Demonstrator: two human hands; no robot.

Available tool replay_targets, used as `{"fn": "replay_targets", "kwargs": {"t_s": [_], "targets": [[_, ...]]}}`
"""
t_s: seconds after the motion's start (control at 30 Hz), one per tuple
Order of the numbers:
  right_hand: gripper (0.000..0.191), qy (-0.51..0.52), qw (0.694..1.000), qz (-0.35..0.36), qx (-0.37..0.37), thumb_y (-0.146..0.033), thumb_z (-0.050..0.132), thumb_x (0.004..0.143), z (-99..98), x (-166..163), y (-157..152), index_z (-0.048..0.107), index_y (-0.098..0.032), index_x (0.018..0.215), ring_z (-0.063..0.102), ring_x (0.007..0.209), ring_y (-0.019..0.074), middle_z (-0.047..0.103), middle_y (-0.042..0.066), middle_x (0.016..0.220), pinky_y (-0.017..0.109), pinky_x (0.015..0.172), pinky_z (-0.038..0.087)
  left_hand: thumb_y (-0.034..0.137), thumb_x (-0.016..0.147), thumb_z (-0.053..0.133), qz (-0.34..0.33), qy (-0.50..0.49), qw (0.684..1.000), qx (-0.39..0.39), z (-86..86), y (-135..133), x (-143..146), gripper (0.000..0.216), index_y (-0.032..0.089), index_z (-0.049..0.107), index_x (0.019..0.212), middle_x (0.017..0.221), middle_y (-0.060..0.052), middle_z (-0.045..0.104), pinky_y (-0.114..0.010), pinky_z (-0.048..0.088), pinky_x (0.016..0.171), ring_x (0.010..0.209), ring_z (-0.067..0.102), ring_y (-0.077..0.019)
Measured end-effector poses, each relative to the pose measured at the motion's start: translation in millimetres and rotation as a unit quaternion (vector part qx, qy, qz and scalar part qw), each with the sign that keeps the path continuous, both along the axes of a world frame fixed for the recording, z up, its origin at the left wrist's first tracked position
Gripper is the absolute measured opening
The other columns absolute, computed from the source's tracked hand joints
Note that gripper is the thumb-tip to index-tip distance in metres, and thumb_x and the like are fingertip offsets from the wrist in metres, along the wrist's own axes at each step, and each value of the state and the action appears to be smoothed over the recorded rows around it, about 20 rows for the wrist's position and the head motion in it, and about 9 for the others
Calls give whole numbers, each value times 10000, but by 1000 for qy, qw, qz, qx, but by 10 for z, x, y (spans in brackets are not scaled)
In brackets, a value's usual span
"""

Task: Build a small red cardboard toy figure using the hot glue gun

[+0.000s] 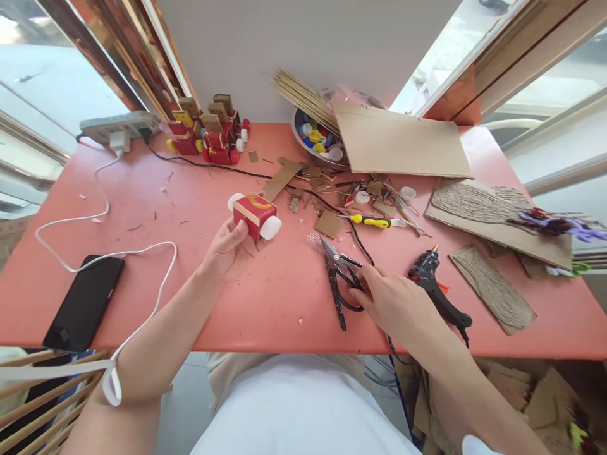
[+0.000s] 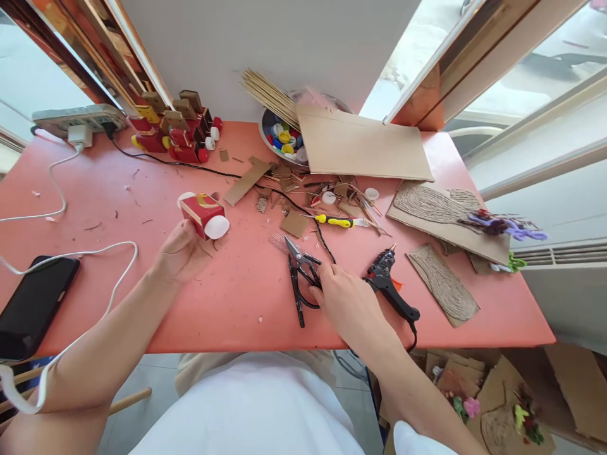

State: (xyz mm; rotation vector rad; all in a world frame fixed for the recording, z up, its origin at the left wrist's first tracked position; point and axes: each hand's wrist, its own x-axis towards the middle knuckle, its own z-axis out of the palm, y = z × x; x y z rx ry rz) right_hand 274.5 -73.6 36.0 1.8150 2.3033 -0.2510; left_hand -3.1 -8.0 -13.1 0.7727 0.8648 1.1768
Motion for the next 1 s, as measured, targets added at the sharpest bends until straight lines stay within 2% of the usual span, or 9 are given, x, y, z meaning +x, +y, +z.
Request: {"fn": "replay_targets", "kwargs": {"t_s": [0.13, 0.23, 0.37, 0.5, 0.63, 0.77, 0.83, 0.93, 1.0], "targets": [[232, 51, 998, -14, 36, -215, 648, 909, -56, 132, 7, 501, -286, 745, 743, 600, 284, 713, 31, 630, 307, 497, 419, 671, 504, 1043, -22, -19, 1000, -7, -24, -4, -21, 680, 295, 746, 987, 986, -13, 821, -400, 681, 877, 1131, 794, -302], [127, 149, 988, -43, 18, -286, 623, 895, -30, 247, 65, 563, -290, 782, 726, 562, 275, 745, 33, 643, 336, 508, 492, 611, 465, 1074, -31, -32, 999, -3, -17, -15, -32, 688, 302, 698, 950, 906, 16, 783, -371, 655, 799, 966, 800, -255], [49, 349, 935, -56, -23, -308, 610, 882, 12, 243, 128, 624, -286, 924, 711, 563, 230, 811, 54, 782, 337, 500, 546, 624, 449, 1064, -44, -28, 999, 7, 20, -33, -20, 797, 331, 681, 1083, 982, 1, 764, -383, 629, 737, 921, 781, -263], [93, 445, 894, 2, -54, -332, 557, 963, -27, 83, 146, 597, -273, 1023, 641, 541, 185, 712, 8, 711, 284, 484, 505, 639, 441, 1054, -37, -13, 999, 12, 15, -31, -22, 912, 356, 656, 1210, 1034, -14, 762, -390, 636, 787, 1046, 773, -297], [116, 410, 905, 114, -15, -223, 539, 949, -89, -86, 249, 556, -266, 1056, 597, 538, 171, 689, -4, 750, 275, 520, 462, 588, 498, 1051, -12, -4, 999, 35, 13, -10, -21, 878, 355, 681, 1260, 1021, -9, 769, -390, 637, 847, 1126, 770, -300], [126, 279, 941, 186, 49, -197, 546, 960, -5, -216, 430, 527, -246, 1075, 692, 708, 243, 718, 57, 850, 306, 583, 448, 605, 489, 1058, 14, 15, 999, 48, 83, 13, 26, 873, 339, 730, 1253, 959, -12, 789, -425, 640, 856, 1035, 784, -299], [125, 219, 950, 206, 84, -306, 597, 989, 70, -260, 502, 528, -229, 1057, 702, 749, 276, 722, 97, 897, 330, 605, 444, 569, 498, 1065, 25, 25, 998, 56, 118, 20, 50, 880, 328, 735, 1278, 922, -11, 794, -419, 637, 846, 993, 782, -288], [318, 152, 959, 200, 128, -516, 669, 973, 148, -305, 568, 539, -228, 1008, 694, 779, 308, 714, 123, 900, 346, 622, 419, 549, 531, 1056, 30, 27, 997, 69, 127, 23, 61, 848, 320, 741, 1285, 949, -22, 806, -412, 636, 863, 1022, 787, -288], [322, 131, 965, 182, 134, -542, 645, 991, 170, -325, 597, 551, -234, 1002, 682, 762, 303, 706, 101, 843, 332, 607, 376, 594, 544, 1042, 25, 22, 997, 74, 109, 20, 52, 821, 319, 754, 1263, 978, -31, 811, -412, 638, 867, 1055, 785, -294]]}}
